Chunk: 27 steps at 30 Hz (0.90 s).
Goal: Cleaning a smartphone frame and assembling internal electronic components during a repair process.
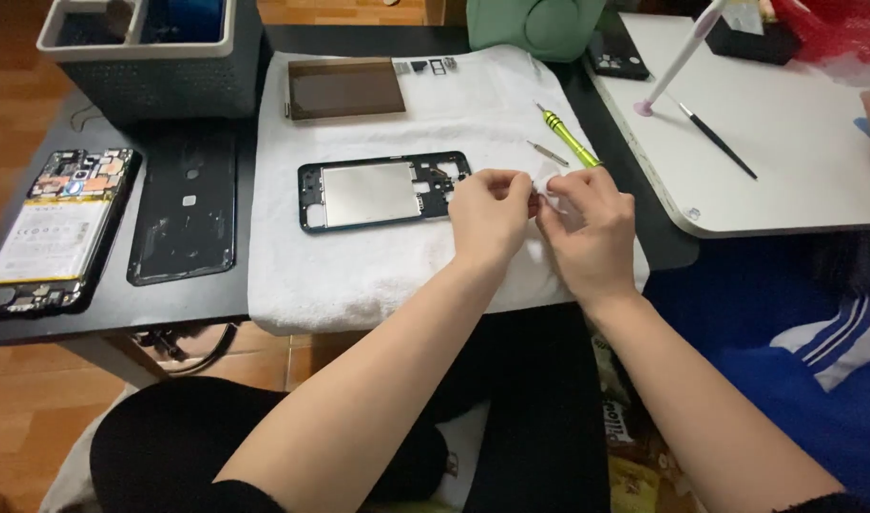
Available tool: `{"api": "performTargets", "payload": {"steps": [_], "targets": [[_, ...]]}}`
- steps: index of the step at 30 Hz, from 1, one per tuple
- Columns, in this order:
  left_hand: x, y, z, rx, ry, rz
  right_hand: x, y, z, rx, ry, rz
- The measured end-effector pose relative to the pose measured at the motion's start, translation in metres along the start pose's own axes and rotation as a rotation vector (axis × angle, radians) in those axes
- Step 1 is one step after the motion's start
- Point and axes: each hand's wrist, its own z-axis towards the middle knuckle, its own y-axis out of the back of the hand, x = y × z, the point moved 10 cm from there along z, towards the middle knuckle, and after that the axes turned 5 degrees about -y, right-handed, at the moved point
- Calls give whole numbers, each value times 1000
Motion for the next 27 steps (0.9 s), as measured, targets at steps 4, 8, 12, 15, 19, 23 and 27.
{"api": "performTargets", "payload": {"steps": [4, 8, 12, 15, 19, 23, 27], "targets": [[4, -1, 3, -14, -5, 13, -3, -1, -1, 2, -6, 24], [1, 0, -1, 10, 14, -70, -8, -2, -2, -6, -22, 4], [2, -1, 0, 11, 7, -61, -1, 0, 0, 4, -31, 28], [8, -3, 1, 12, 14, -83, -6, -2, 0, 23, -34, 49], [0, 0, -3, 14, 39, -69, -4, 0, -2, 7, -26, 47], [-1, -2, -6, 24, 51, -97, -9, 1, -4, -32, -25, 30], [0, -2, -4, 9, 44, -101, -7, 1, -4, -49, -18, 8]]}}
